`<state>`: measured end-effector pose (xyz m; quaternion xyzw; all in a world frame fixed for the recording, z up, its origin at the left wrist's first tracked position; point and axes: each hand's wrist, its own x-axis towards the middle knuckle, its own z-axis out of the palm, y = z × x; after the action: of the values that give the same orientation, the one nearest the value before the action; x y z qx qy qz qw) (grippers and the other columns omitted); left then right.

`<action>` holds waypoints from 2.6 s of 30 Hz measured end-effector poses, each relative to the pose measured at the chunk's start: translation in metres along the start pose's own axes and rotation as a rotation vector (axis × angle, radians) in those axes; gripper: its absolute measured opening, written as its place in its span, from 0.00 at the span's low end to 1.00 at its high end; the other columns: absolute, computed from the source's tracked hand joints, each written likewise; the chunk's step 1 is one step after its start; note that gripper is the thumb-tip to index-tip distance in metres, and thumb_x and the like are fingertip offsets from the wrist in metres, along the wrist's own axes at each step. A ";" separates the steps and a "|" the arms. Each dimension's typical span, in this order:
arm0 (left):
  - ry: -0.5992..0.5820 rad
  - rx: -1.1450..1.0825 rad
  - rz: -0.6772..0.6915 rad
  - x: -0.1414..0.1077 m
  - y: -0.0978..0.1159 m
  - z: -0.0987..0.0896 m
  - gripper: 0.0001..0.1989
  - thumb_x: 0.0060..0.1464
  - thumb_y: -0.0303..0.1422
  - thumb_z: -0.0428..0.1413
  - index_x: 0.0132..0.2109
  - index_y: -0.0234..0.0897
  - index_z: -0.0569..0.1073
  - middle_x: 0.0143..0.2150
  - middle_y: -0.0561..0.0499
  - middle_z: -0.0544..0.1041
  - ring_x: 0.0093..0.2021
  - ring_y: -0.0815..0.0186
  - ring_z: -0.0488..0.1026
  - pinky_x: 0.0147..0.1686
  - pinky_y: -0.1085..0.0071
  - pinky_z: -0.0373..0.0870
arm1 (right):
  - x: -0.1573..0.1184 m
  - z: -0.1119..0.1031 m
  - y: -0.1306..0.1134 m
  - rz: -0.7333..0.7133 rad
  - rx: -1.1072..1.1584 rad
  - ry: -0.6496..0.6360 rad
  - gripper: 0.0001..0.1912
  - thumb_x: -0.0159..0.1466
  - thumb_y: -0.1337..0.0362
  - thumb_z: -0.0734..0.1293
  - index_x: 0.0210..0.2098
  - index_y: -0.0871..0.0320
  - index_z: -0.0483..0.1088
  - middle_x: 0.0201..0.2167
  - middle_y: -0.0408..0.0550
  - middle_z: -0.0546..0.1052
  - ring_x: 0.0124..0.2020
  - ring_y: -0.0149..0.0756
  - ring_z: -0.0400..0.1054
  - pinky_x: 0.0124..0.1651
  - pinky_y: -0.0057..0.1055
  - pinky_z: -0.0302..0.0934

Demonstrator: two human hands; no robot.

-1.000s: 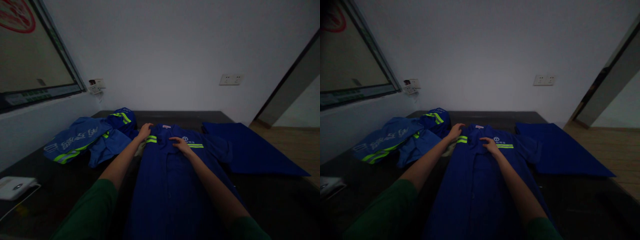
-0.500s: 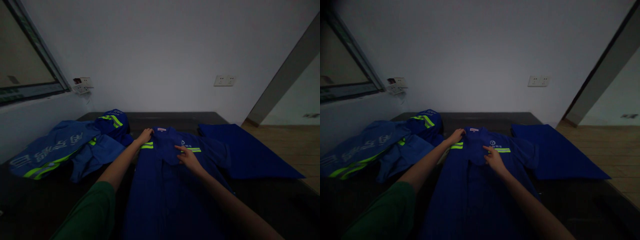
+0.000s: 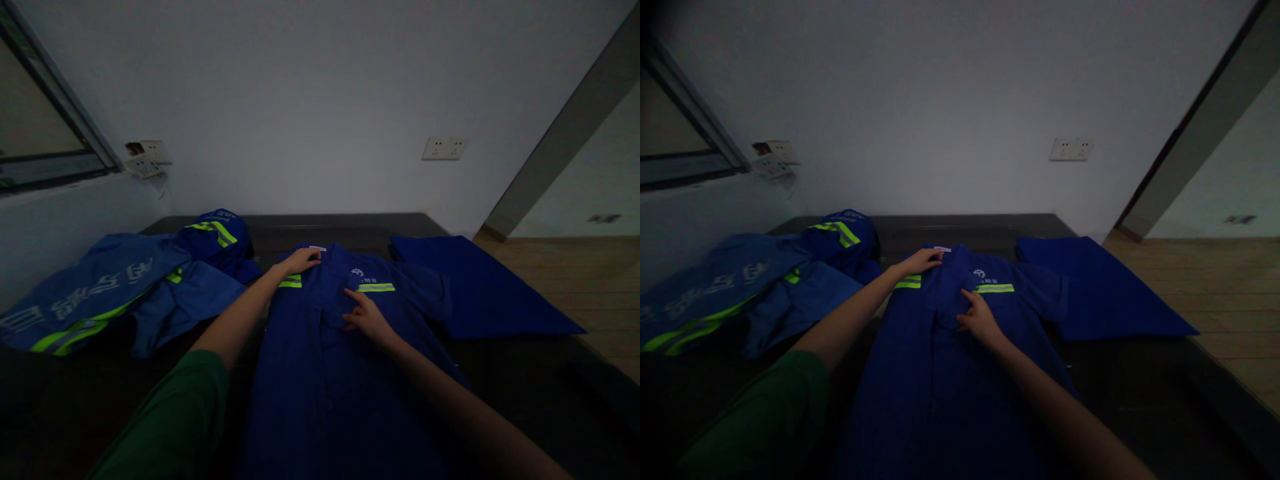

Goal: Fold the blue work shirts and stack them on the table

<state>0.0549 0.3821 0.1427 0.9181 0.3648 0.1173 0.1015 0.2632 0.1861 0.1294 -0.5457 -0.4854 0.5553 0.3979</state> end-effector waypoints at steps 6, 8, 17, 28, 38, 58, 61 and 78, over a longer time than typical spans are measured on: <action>0.151 0.039 -0.062 -0.006 0.012 0.015 0.12 0.61 0.37 0.52 0.50 0.40 0.72 0.53 0.47 0.71 0.55 0.60 0.66 0.56 0.64 0.61 | -0.002 0.000 -0.001 -0.004 -0.152 -0.032 0.38 0.51 0.77 0.66 0.62 0.60 0.61 0.58 0.58 0.58 0.22 0.19 0.62 0.28 0.31 0.72; 0.203 0.061 -0.155 -0.014 0.005 0.015 0.14 0.62 0.35 0.50 0.53 0.41 0.70 0.55 0.47 0.70 0.57 0.59 0.64 0.58 0.62 0.60 | -0.003 -0.005 -0.004 0.033 -0.240 -0.086 0.32 0.55 0.74 0.66 0.60 0.61 0.63 0.53 0.56 0.63 0.23 0.23 0.64 0.28 0.31 0.71; 0.181 0.107 -0.500 -0.047 -0.018 0.030 0.20 0.60 0.30 0.48 0.57 0.28 0.67 0.60 0.35 0.68 0.63 0.53 0.61 0.62 0.58 0.56 | -0.008 0.001 -0.026 -0.484 -1.035 0.093 0.18 0.66 0.64 0.62 0.54 0.55 0.70 0.53 0.56 0.68 0.53 0.46 0.63 0.52 0.41 0.61; 0.266 0.079 -0.576 -0.059 0.011 0.032 0.24 0.63 0.34 0.45 0.64 0.32 0.60 0.68 0.36 0.56 0.69 0.50 0.49 0.65 0.49 0.48 | -0.009 0.009 -0.008 -0.481 -1.136 -0.056 0.20 0.68 0.63 0.60 0.58 0.57 0.67 0.58 0.57 0.68 0.57 0.49 0.60 0.56 0.45 0.56; 0.164 0.048 -0.321 -0.084 0.048 0.028 0.20 0.58 0.27 0.49 0.57 0.34 0.69 0.60 0.42 0.69 0.63 0.58 0.62 0.63 0.60 0.57 | -0.010 0.043 -0.027 -0.418 -0.982 -0.130 0.21 0.57 0.78 0.64 0.50 0.62 0.68 0.45 0.55 0.75 0.47 0.39 0.68 0.49 0.32 0.59; 0.184 -0.139 -0.140 -0.104 0.089 0.014 0.12 0.59 0.25 0.49 0.44 0.37 0.76 0.44 0.48 0.77 0.48 0.63 0.72 0.53 0.65 0.67 | -0.019 0.044 -0.015 -0.437 -1.064 0.022 0.06 0.61 0.61 0.68 0.34 0.58 0.73 0.38 0.50 0.76 0.44 0.42 0.65 0.43 0.33 0.54; 0.070 -0.241 -0.042 -0.119 0.092 0.016 0.11 0.57 0.25 0.52 0.45 0.37 0.76 0.44 0.48 0.77 0.47 0.65 0.73 0.51 0.68 0.67 | -0.015 0.044 -0.011 -0.454 -0.977 -0.004 0.04 0.62 0.64 0.67 0.33 0.58 0.74 0.38 0.49 0.76 0.45 0.40 0.65 0.44 0.33 0.54; -0.020 -0.225 0.020 -0.121 0.099 0.021 0.08 0.62 0.34 0.51 0.42 0.39 0.73 0.42 0.48 0.73 0.46 0.62 0.69 0.50 0.65 0.65 | 0.036 -0.008 -0.025 -0.403 -0.983 0.092 0.13 0.63 0.70 0.63 0.44 0.59 0.75 0.45 0.51 0.77 0.49 0.38 0.68 0.53 0.31 0.57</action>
<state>0.0396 0.2256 0.1320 0.9056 0.3393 0.1493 0.2062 0.2653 0.2272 0.1460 -0.5875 -0.7655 0.1507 0.2148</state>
